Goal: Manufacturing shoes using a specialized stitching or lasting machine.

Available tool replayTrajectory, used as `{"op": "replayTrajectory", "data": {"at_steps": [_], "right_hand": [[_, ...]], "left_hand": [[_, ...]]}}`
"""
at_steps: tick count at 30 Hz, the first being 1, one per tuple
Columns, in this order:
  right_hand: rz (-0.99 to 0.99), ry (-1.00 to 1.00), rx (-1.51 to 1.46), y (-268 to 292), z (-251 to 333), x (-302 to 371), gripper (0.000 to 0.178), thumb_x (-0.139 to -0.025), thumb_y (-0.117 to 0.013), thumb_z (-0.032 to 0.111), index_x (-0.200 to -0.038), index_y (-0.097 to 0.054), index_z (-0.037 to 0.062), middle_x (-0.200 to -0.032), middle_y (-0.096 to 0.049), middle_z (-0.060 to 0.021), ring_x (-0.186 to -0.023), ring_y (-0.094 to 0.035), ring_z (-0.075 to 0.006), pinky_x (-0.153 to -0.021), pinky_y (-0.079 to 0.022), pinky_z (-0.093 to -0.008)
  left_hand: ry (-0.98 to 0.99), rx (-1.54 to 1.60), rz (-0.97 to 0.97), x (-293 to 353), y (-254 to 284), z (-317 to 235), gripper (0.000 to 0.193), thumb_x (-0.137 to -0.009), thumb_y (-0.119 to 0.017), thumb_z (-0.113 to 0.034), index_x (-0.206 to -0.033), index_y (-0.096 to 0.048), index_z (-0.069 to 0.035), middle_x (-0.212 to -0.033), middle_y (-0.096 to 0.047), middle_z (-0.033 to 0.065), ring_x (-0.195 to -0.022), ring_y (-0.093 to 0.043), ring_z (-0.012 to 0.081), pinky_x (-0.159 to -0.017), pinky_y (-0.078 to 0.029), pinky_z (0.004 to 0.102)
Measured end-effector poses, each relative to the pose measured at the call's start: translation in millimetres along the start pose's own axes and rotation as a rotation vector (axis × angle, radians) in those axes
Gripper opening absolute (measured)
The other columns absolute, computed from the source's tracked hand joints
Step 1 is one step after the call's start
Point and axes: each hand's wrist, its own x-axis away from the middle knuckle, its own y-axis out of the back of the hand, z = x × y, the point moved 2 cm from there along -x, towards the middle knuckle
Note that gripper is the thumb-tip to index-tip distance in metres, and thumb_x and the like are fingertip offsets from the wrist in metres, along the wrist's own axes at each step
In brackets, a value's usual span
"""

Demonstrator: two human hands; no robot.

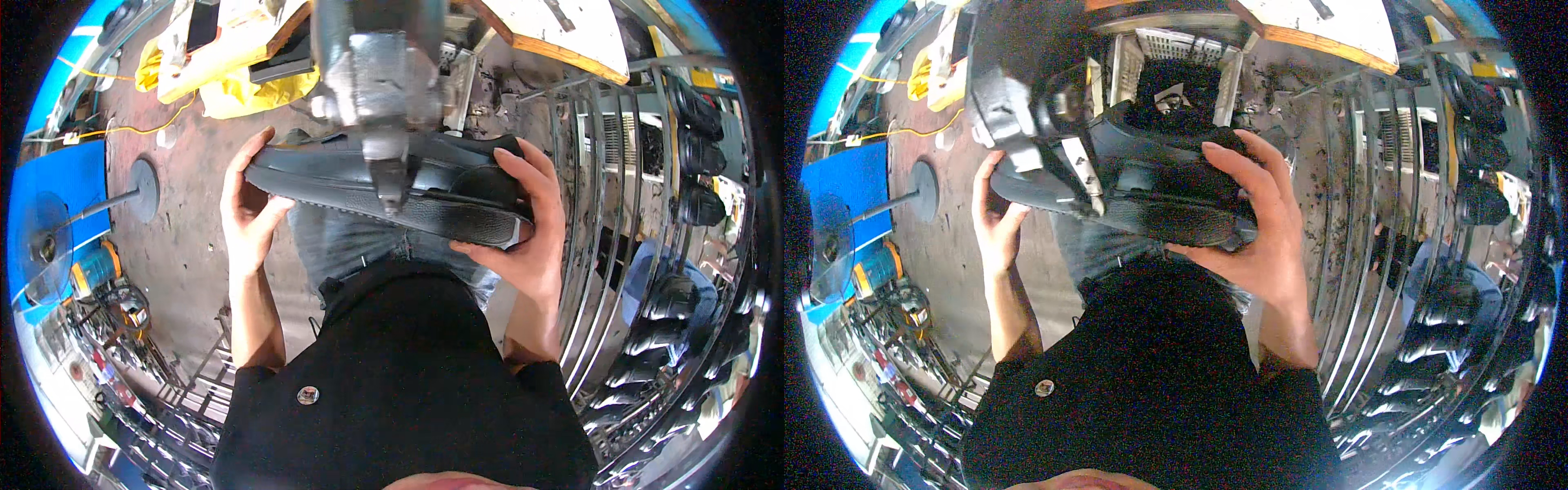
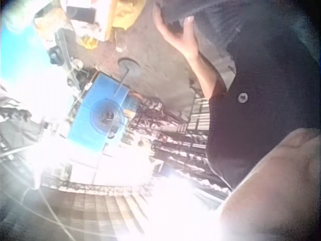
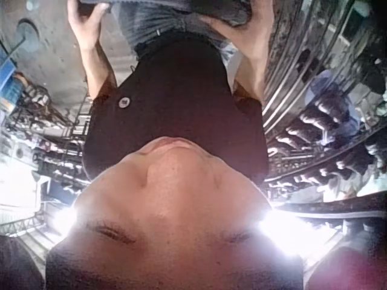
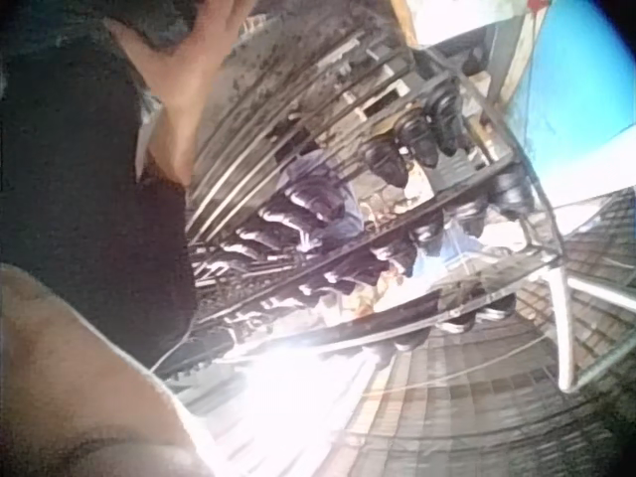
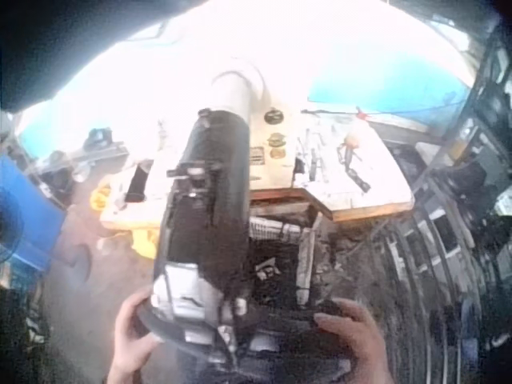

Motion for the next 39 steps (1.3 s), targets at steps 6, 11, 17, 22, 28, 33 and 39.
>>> {"op": "replayTrajectory", "data": {"at_steps": [6,11,17,22,28,33,39], "right_hand": [[-0.047,-0.012,0.019,-2,15,-6,0.089,-0.054,-0.097,0.023,-0.135,-0.063,0.0152,-0.143,-0.050,-0.0202,-0.129,-0.054,-0.0396,-0.105,-0.049,-0.0464],[0.000,0.044,0.003,-16,20,-16,0.088,-0.058,-0.096,0.021,-0.138,-0.060,0.0162,-0.143,-0.048,-0.0199,-0.130,-0.053,-0.0412,-0.104,-0.049,-0.0468],[0.067,0.058,0.005,-34,28,-29,0.085,-0.062,-0.095,0.023,-0.138,-0.058,0.0174,-0.142,-0.048,-0.0190,-0.125,-0.056,-0.0405,-0.100,-0.052,-0.0451],[0.113,0.087,0.063,-43,38,-36,0.083,-0.065,-0.093,0.023,-0.139,-0.056,0.0188,-0.140,-0.048,-0.0181,-0.112,-0.063,-0.0397,-0.092,-0.056,-0.0442],[0.154,0.039,0.192,-38,55,-43,0.082,-0.064,-0.094,0.028,-0.136,-0.056,0.0140,-0.137,-0.050,-0.0177,-0.113,-0.062,-0.0410,-0.092,-0.055,-0.0461],[0.119,0.132,0.230,-39,46,-35,0.091,-0.062,-0.096,0.030,-0.139,-0.054,0.0077,-0.140,-0.049,-0.0178,-0.124,-0.058,-0.0369,-0.098,-0.052,-0.0444],[0.036,-0.169,-0.403,-92,-81,32,0.130,-0.060,-0.098,0.031,-0.160,-0.021,0.0018,-0.159,-0.035,-0.0221,-0.146,-0.039,-0.0344,-0.116,-0.039,-0.0421]], "left_hand": [[0.055,0.022,-0.021,-2,2,13,0.081,-0.080,-0.087,-0.021,-0.148,-0.046,-0.002,-0.154,-0.047,0.0164,-0.132,-0.053,0.0264,-0.113,-0.041,0.0408],[0.068,0.027,-0.086,3,14,13,0.081,-0.080,-0.087,-0.023,-0.148,-0.047,-0.003,-0.154,-0.047,0.0156,-0.135,-0.052,0.0260,-0.114,-0.040,0.0413],[0.025,-0.063,-0.070,10,38,10,0.087,-0.077,-0.088,-0.024,-0.150,-0.045,-0.005,-0.156,-0.045,0.0151,-0.140,-0.047,0.0289,-0.116,-0.038,0.0424],[-0.249,-0.775,0.154,2,-14,-55,0.098,-0.068,-0.090,-0.024,-0.152,-0.043,-0.007,-0.159,-0.040,0.0171,-0.147,-0.038,0.0350,-0.120,-0.030,0.0512],[-0.252,-0.671,0.437,-15,-70,-72,0.094,-0.065,-0.087,-0.012,-0.149,-0.046,-0.005,-0.153,-0.044,0.0198,-0.144,-0.039,0.0398,-0.119,-0.031,0.0523],[-0.065,-0.298,0.373,-4,-67,-29,0.091,-0.065,-0.088,-0.003,-0.146,-0.048,-0.003,-0.145,-0.052,0.0189,-0.135,-0.051,0.0354,-0.113,-0.041,0.0427],[0.213,0.198,0.309,13,-85,-4,0.097,-0.067,-0.092,0.003,-0.150,-0.040,0.001,-0.144,-0.052,0.0109,-0.134,-0.050,0.0212,-0.112,-0.043,0.0366]]}}
